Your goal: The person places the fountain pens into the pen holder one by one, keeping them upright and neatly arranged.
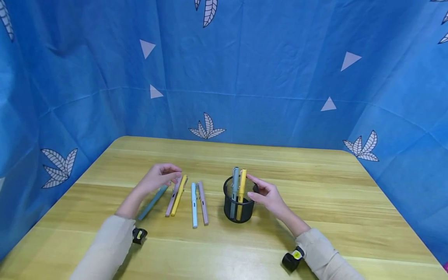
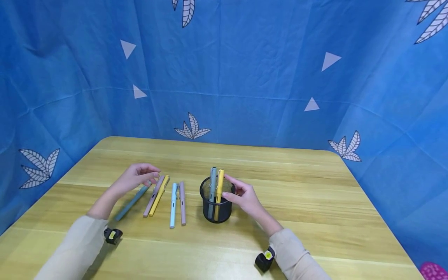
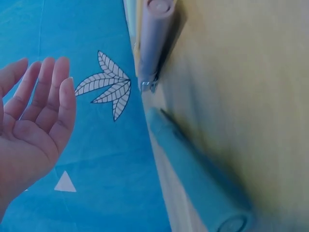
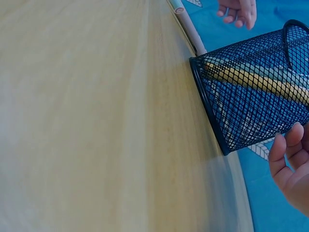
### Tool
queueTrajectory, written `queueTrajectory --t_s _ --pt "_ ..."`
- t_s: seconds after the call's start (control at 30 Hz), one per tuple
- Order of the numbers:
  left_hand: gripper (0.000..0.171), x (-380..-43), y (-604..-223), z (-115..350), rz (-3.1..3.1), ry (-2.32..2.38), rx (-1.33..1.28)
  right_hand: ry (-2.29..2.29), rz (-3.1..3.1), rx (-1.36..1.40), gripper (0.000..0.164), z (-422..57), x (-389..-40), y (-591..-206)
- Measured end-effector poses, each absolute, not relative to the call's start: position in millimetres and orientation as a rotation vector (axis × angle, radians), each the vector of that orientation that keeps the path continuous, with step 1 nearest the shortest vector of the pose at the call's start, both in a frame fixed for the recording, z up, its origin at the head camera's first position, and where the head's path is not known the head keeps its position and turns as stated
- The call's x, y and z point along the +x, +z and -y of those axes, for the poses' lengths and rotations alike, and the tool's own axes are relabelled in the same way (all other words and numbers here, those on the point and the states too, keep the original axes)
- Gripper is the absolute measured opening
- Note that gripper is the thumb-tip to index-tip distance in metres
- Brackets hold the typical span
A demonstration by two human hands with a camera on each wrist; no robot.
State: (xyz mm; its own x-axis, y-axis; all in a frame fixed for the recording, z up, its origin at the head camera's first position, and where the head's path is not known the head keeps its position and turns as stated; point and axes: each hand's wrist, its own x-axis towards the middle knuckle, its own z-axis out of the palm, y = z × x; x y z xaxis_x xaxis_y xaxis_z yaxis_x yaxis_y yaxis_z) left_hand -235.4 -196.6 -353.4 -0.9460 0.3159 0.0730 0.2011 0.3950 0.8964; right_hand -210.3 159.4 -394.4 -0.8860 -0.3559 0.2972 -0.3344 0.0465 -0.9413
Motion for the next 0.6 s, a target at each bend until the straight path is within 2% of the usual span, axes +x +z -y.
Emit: queueTrajectory --t_s 0.6 --pt "0.033 -237 -344 214 -2.542 1.287 0.572 -2.016 -2.260 -0.738 0.050 -158 -209 -391"
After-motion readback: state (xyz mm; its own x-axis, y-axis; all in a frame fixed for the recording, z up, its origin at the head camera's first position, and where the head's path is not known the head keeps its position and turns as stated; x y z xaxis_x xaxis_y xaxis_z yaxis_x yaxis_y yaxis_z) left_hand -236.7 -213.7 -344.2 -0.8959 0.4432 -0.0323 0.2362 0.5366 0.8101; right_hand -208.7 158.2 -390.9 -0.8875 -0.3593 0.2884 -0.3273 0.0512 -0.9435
